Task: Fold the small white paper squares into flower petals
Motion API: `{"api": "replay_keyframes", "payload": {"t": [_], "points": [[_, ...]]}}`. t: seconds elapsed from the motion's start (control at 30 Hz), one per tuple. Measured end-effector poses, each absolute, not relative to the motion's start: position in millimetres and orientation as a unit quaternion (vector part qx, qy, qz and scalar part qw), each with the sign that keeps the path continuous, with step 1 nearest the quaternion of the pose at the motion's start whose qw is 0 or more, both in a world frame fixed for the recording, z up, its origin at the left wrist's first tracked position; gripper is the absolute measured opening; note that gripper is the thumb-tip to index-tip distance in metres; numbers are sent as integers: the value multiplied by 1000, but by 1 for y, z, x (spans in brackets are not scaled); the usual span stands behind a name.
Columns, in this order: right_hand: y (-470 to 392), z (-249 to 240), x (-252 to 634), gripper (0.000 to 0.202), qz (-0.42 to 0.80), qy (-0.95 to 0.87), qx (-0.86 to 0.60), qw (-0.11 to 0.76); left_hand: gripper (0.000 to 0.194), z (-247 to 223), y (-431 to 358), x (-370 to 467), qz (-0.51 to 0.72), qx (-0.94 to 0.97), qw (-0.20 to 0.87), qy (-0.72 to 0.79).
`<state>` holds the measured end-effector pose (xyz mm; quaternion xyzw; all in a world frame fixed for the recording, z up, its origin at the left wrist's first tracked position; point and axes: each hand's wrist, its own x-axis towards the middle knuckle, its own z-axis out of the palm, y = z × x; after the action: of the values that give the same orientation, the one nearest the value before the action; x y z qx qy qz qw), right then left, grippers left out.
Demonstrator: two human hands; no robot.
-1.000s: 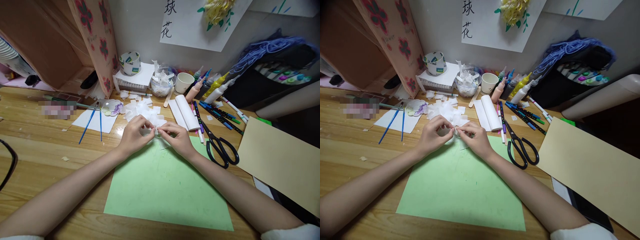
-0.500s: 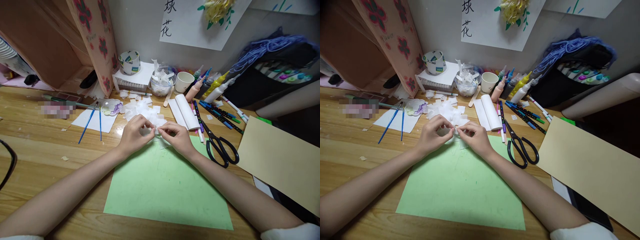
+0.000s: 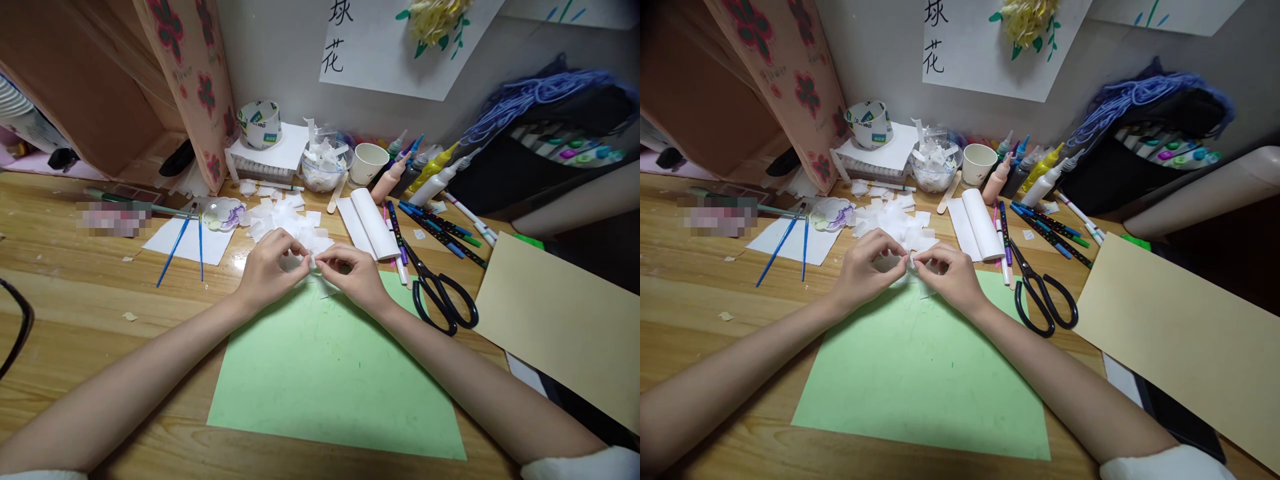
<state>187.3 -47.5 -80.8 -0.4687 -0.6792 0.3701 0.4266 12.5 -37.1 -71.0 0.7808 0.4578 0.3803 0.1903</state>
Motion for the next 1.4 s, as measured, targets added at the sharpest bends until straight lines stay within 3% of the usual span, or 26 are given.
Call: {"api": "replay_keyframes", "payload": {"t": [1.4], "points": [[-46, -83, 188, 7, 361, -681, -482, 416, 5, -71, -37, 12, 378, 792, 174, 446]]}}
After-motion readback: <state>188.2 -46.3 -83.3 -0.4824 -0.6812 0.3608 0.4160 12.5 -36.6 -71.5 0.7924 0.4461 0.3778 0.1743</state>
